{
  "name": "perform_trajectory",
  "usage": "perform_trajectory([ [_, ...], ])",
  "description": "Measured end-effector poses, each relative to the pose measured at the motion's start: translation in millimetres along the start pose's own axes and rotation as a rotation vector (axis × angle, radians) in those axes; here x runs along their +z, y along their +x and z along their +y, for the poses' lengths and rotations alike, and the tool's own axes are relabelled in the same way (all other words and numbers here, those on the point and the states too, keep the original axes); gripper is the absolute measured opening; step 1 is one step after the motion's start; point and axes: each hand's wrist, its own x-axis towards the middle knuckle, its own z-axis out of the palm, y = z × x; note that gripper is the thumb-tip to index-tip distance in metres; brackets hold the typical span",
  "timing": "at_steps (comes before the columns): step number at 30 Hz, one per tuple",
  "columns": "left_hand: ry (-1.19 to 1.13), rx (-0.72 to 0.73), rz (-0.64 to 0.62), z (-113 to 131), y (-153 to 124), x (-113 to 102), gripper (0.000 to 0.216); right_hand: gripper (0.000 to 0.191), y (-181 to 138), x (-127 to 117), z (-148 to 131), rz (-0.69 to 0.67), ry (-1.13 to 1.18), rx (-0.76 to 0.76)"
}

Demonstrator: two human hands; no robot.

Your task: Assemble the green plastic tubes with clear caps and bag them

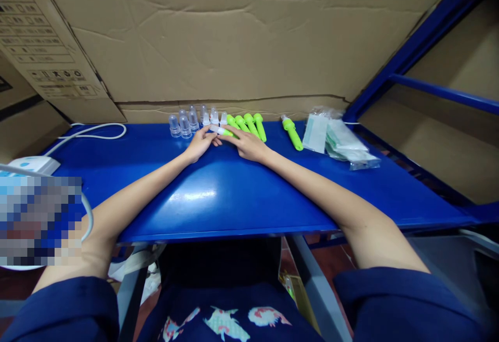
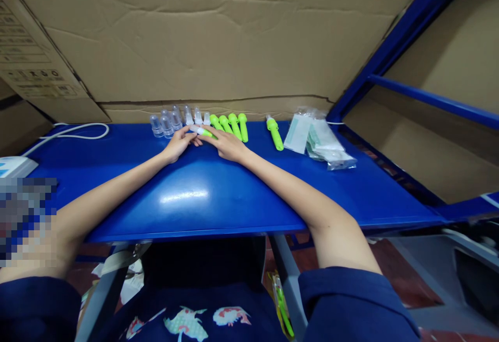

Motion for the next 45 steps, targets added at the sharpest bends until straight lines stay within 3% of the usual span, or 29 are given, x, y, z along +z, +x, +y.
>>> perform_trajectory([
  [36, 0.024, -0.009, -0.004, 4.9, -3.6, 1.5, 0.024, 0.078, 1.2, -4.5, -6.2, -0.042, -0.060, 0.051],
  [45, 0.042, 0.000, -0.014, 3.8, -3.6, 1.2, 0.016, 0.075, 0.4, -5.1, -6.6, -0.045, -0.067, 0.058],
])
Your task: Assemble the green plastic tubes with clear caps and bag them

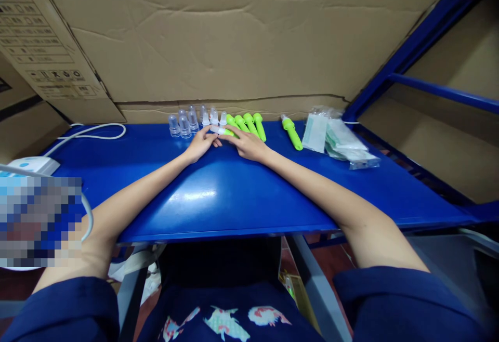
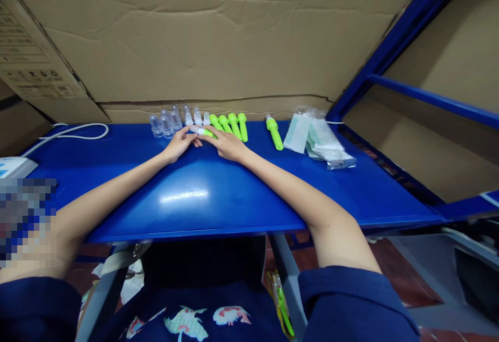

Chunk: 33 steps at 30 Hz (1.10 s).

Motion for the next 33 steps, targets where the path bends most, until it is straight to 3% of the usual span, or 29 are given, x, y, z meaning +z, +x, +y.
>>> perform_trajectory([
  [26, 0.058, 0.006, 0.022, -4.9, 2.1, 1.7, 0.014, 0.073, -0.1, -0.8, -1.5, -0.022, 0.003, 0.024],
  [33, 0.130, 0.025, 0.047, -12.8, 5.4, 0.2, 0.024, 0.075, -0.2, -2.6, -2.2, -0.025, -0.019, 0.011],
])
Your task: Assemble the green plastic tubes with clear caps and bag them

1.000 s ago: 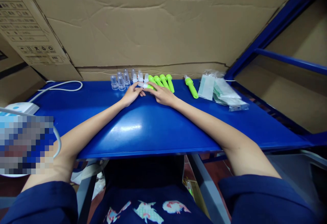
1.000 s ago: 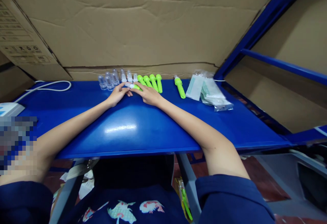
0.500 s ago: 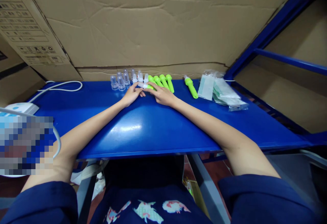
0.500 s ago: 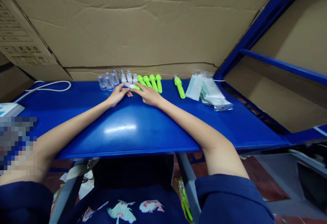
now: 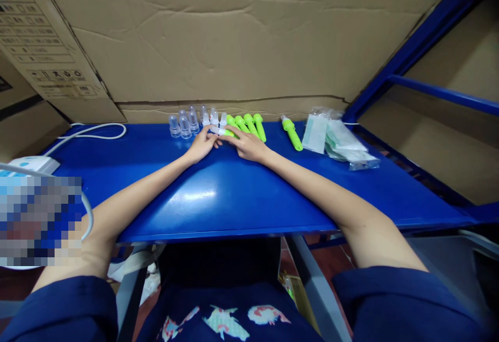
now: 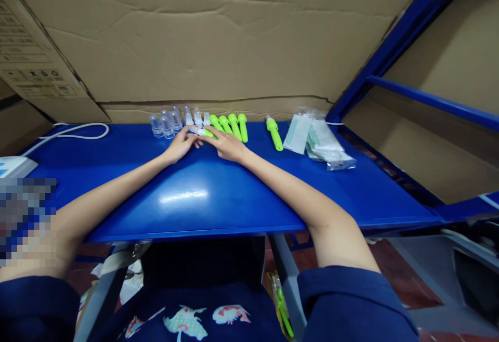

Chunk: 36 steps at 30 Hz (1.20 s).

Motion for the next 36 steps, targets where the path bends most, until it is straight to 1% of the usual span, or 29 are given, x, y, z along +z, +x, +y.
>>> perform_trajectory([
  [2, 0.040, 0.030, 0.036, -3.3, 1.0, -1.3, 0.029, 0.074, 0.3, -1.8, -1.4, -0.010, -0.010, 0.005],
  [4, 0.127, 0.101, 0.125, -7.0, 1.1, -3.3, 0.032, 0.073, 0.7, -3.7, -2.9, -0.026, -0.020, 0.016],
  [7, 0.329, 0.303, 0.310, -8.5, -1.1, -7.6, 0.029, 0.073, 1.2, -5.5, -4.3, -0.036, -0.027, 0.026],
  [9, 0.465, 0.462, 0.362, -2.8, -3.2, -11.6, 0.025, 0.074, 1.7, -5.5, -4.2, -0.029, -0.026, 0.018],
  [11, 0.603, 0.583, 0.309, 10.1, -4.8, -16.6, 0.023, 0.073, 2.3, -5.1, -3.8, -0.021, -0.022, 0.004],
  [12, 0.676, 0.622, 0.279, 18.9, -5.7, -19.4, 0.022, 0.073, 2.6, -4.9, -3.7, -0.020, -0.020, -0.002],
  [15, 0.888, 0.661, 0.210, 48.7, -11.5, -29.3, 0.025, 0.072, 3.0, -5.3, -4.1, -0.022, -0.016, -0.008],
  [18, 1.094, 0.614, 0.098, 70.6, -28.1, -43.7, 0.030, 0.072, 2.8, -7.0, -5.7, -0.030, -0.016, 0.006],
  [19, 1.158, 0.592, 0.053, 73.8, -36.5, -50.7, 0.032, 0.073, 2.7, -7.5, -6.4, -0.033, -0.015, 0.012],
  [20, 1.209, 0.557, 0.035, 74.6, -46.3, -59.3, 0.035, 0.073, 2.7, -7.8, -6.9, -0.034, -0.015, 0.017],
  [22, 1.278, 0.469, 0.002, 69.8, -69.0, -81.3, 0.039, 0.073, 3.1, -7.7, -7.7, -0.032, -0.010, 0.022],
  [24, 1.308, 0.382, -0.042, 59.5, -94.7, -108.4, 0.042, 0.074, 4.0, -6.3, -7.7, -0.024, -0.004, 0.020],
  [25, 1.336, 0.322, -0.058, 53.8, -108.4, -122.5, 0.044, 0.074, 4.5, -5.3, -7.5, -0.018, 0.000, 0.017],
  [27, 1.411, 0.150, -0.090, 44.6, -137.3, -148.1, 0.050, 0.073, 5.4, -3.1, -6.8, -0.005, 0.010, 0.007],
  [28, 1.430, 0.055, -0.074, 41.7, -152.4, -158.1, 0.055, 0.073, 5.7, -2.2, -6.4, 0.001, 0.015, 0.001],
  [29, 1.438, -0.046, -0.029, 40.2, -167.6, -165.6, 0.059, 0.073, 6.0, -1.5, -6.1, 0.005, 0.020, -0.003],
  [30, 1.449, -0.139, 0.040, 39.7, -182.7, -170.6, 0.062, 0.073, 6.3, -1.1, -5.8, 0.007, 0.023, -0.005],
  [32, 1.479, -0.268, 0.239, 40.2, -210.9, -174.2, 0.069, 0.072, 6.7, -1.1, -5.7, 0.002, 0.027, -0.004],
  [33, 1.470, -0.304, 0.336, 40.2, -223.2, -174.5, 0.071, 0.072, 6.9, -1.4, -5.8, -0.002, 0.030, -0.001],
  [34, 1.434, -0.326, 0.399, 39.3, -233.6, -174.9, 0.071, 0.072, 7.1, -1.8, -5.9, -0.005, 0.034, 0.004],
  [35, 1.375, -0.330, 0.466, 37.5, -242.0, -176.3, 0.070, 0.072, 7.2, -2.2, -6.1, -0.007, 0.038, 0.009],
  [36, 1.322, -0.288, 0.499, 34.7, -248.1, -179.0, 0.072, 0.071, 7.3, -2.5, -6.2, -0.009, 0.042, 0.013],
])
